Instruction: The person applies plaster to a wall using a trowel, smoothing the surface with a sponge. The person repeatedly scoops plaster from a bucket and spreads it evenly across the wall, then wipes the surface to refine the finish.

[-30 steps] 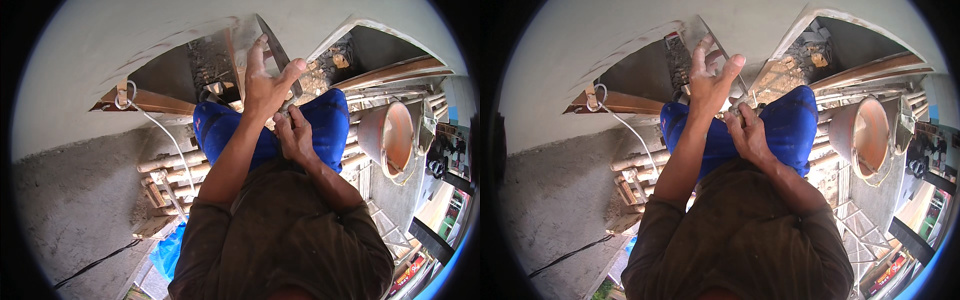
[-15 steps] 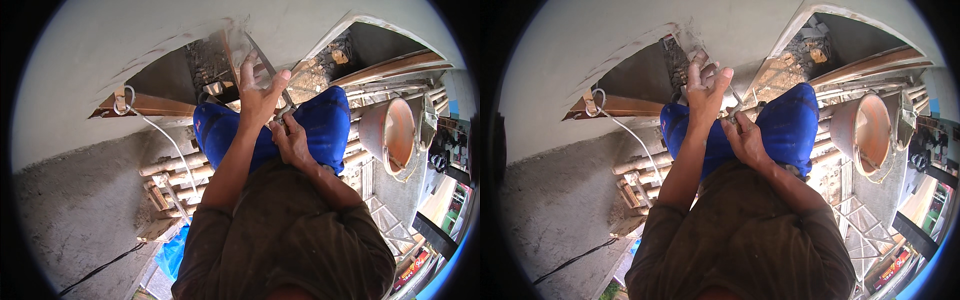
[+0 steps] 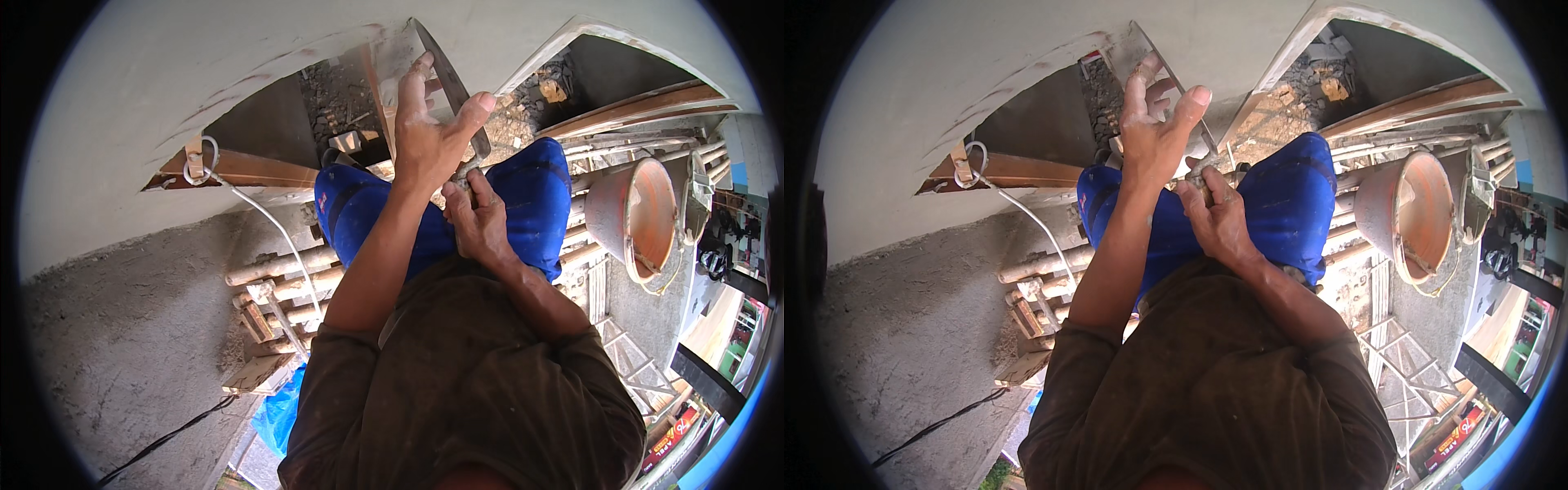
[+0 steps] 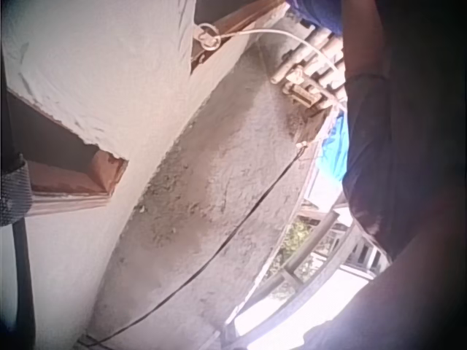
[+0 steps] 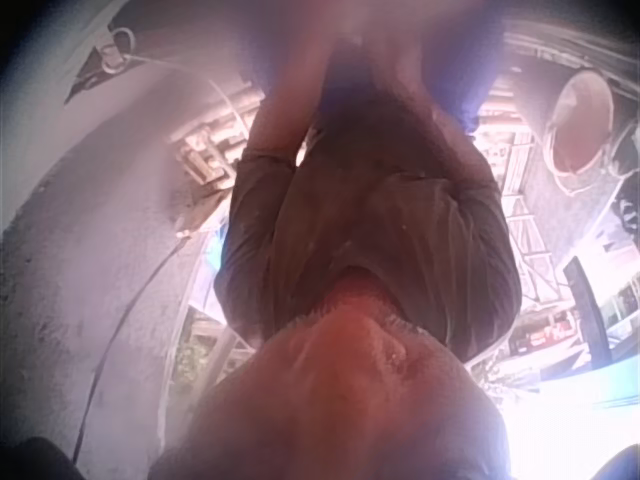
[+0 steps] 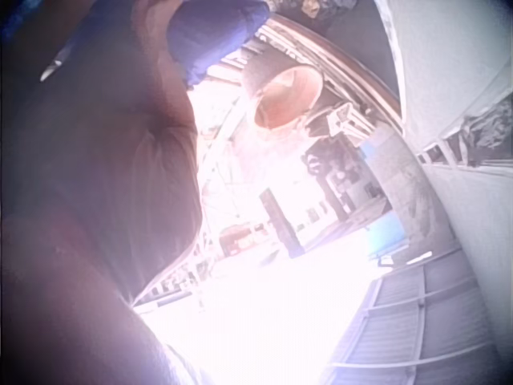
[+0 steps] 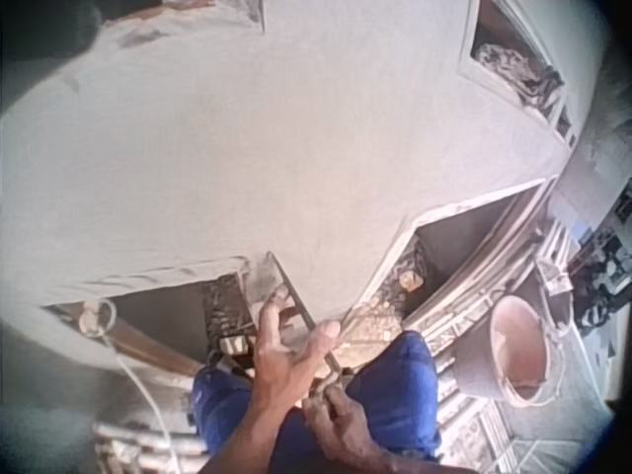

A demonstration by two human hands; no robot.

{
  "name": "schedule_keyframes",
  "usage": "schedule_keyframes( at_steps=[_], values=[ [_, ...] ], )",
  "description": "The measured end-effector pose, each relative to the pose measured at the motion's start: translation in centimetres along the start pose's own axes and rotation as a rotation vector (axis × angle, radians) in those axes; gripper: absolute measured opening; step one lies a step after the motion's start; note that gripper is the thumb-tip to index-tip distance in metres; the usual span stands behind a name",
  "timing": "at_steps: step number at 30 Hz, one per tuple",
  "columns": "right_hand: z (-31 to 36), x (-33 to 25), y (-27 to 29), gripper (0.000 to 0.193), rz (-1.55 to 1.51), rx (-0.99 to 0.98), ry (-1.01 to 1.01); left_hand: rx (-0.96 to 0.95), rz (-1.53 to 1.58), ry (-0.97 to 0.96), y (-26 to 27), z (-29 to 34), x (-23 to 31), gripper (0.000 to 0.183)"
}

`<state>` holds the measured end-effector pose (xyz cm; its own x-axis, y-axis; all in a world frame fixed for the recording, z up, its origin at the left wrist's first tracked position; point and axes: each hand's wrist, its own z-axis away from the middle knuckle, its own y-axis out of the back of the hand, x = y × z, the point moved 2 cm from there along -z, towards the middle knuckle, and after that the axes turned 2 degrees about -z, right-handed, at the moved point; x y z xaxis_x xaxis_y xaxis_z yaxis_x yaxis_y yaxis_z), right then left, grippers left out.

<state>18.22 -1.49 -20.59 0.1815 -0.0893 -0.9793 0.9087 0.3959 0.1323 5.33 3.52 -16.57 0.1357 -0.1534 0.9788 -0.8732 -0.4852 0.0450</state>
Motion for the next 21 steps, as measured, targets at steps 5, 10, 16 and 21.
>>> schedule_keyframes(
  at_steps=[5,10,16,21],
  values=[
    [-0.2,0.3,0.0,0.037,0.028,-0.014,-0.006,0.006,0.049,0.019,0.0,0.0,-0.8,0.086],
    [0.5,2.1,-0.1,0.035,0.068,-0.019,-0.063,0.018,0.154,0.169,-0.1,1.4,-2.9,0.085],
    [1.0,1.4,0.1,0.035,-0.024,0.001,-0.015,-0.012,0.014,0.058,-0.2,1.3,-1.4,0.087],
    [0.3,0.8,0.2,0.035,0.016,-0.003,-0.008,-0.016,0.064,0.045,-0.1,0.5,-0.5,0.088]
  ],
)
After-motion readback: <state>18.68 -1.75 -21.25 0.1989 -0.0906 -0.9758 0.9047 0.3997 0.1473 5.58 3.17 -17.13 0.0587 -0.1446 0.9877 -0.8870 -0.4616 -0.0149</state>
